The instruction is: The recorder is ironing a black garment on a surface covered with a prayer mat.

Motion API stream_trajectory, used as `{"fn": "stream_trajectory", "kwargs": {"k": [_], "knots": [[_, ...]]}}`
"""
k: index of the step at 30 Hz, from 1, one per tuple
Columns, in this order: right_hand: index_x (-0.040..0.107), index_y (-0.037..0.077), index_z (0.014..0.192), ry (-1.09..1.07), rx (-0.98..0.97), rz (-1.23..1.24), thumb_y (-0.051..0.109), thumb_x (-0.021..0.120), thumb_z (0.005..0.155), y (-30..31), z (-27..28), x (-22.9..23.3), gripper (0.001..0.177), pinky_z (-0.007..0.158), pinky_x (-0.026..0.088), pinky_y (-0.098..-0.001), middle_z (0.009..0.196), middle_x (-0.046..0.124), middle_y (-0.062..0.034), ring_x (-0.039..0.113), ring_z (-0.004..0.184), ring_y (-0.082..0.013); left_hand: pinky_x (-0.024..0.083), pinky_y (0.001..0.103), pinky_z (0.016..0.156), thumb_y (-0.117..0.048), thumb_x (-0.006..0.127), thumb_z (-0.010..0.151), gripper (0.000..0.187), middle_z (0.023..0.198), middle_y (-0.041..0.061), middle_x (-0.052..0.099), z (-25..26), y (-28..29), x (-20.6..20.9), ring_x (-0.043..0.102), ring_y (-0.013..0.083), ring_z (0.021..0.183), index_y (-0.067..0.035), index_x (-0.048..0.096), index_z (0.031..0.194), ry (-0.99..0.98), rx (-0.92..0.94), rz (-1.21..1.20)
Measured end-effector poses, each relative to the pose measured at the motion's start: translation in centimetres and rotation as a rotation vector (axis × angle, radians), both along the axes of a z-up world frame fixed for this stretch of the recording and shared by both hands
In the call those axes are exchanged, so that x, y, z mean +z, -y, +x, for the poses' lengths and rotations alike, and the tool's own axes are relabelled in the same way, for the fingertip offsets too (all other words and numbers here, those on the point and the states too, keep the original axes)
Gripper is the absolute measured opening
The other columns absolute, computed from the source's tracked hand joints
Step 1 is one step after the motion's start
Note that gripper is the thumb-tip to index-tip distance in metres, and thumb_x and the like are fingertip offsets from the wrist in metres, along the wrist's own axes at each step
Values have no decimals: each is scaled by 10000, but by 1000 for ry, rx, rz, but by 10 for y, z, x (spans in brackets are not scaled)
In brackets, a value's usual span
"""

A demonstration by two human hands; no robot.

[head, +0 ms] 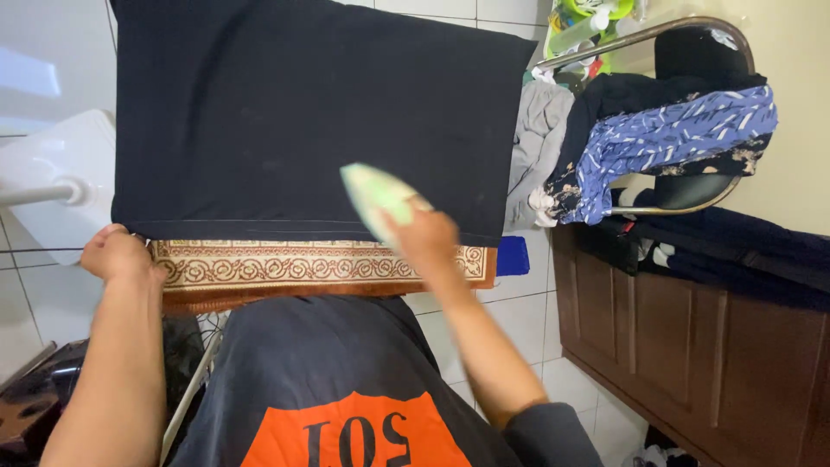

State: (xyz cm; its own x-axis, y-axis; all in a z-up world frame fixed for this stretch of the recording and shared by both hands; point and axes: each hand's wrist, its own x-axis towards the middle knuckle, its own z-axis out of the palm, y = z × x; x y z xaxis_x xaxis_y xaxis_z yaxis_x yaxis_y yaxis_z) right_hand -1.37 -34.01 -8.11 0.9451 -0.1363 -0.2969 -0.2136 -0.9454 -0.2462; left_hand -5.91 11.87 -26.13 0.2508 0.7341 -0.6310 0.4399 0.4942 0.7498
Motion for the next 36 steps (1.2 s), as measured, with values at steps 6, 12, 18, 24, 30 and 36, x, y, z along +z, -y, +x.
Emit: {"fn": "stream_trajectory", "kwargs": {"k": [6, 12, 18, 24, 30, 36], "knots": [[699, 40, 1021, 50, 227, 179, 574, 541, 1009, -55, 18, 13, 557, 693, 605, -465, 781, 752, -181, 756, 641, -326, 497, 316, 613, -35, 582, 943, 122, 942, -19, 631, -8, -11, -27, 594, 118, 767, -143, 588, 1000, -58, -17, 56], [646, 84, 1077, 61, -214, -57, 669, 582, 929, 21, 113, 1, 607, 703, 575, -547, 859, 745, -221, 738, 817, -428, 492, 354, 599, -86, 528, 978, 93, 989, -17, 631, 3, 11, 17, 598, 124, 805, -138, 575, 1039, -110, -65, 8], [647, 78, 1069, 159, -501, -55, 677, 547, 943, 116, 134, -28, 620, 785, 536, -567, 1004, 733, -242, 706, 946, -457, 587, 367, 648, -70, 573, 983, 180, 1044, 31, 662, -10, -7, -5, 653, 157, 804, -138, 542, 1147, -82, -51, -30], [693, 86, 1040, 70, -112, -12, 662, 583, 938, 23, 93, 7, 595, 768, 553, -578, 914, 735, -252, 708, 898, -474, 538, 303, 675, -21, 599, 1012, 185, 1030, 45, 662, -19, -27, -26, 592, 166, 779, -105, 565, 1172, 73, 95, -224], [735, 151, 1154, -73, 351, 14, 730, 602, 843, -104, 26, 19, 670, 651, 563, -511, 770, 755, -178, 722, 693, -393, 517, 320, 815, -116, 621, 1029, 172, 1048, 7, 657, -23, -31, -21, 592, 166, 911, -126, 601, 1199, 174, 39, -363], [763, 76, 1064, 45, 590, 172, 613, 682, 912, -68, -17, 16, 564, 722, 561, -439, 730, 743, -130, 727, 679, -298, 470, 369, 1030, -174, 680, 1011, 318, 1213, -5, 625, -16, -20, 11, 549, 190, 1108, -209, 579, 1310, 177, -39, -452]]}}
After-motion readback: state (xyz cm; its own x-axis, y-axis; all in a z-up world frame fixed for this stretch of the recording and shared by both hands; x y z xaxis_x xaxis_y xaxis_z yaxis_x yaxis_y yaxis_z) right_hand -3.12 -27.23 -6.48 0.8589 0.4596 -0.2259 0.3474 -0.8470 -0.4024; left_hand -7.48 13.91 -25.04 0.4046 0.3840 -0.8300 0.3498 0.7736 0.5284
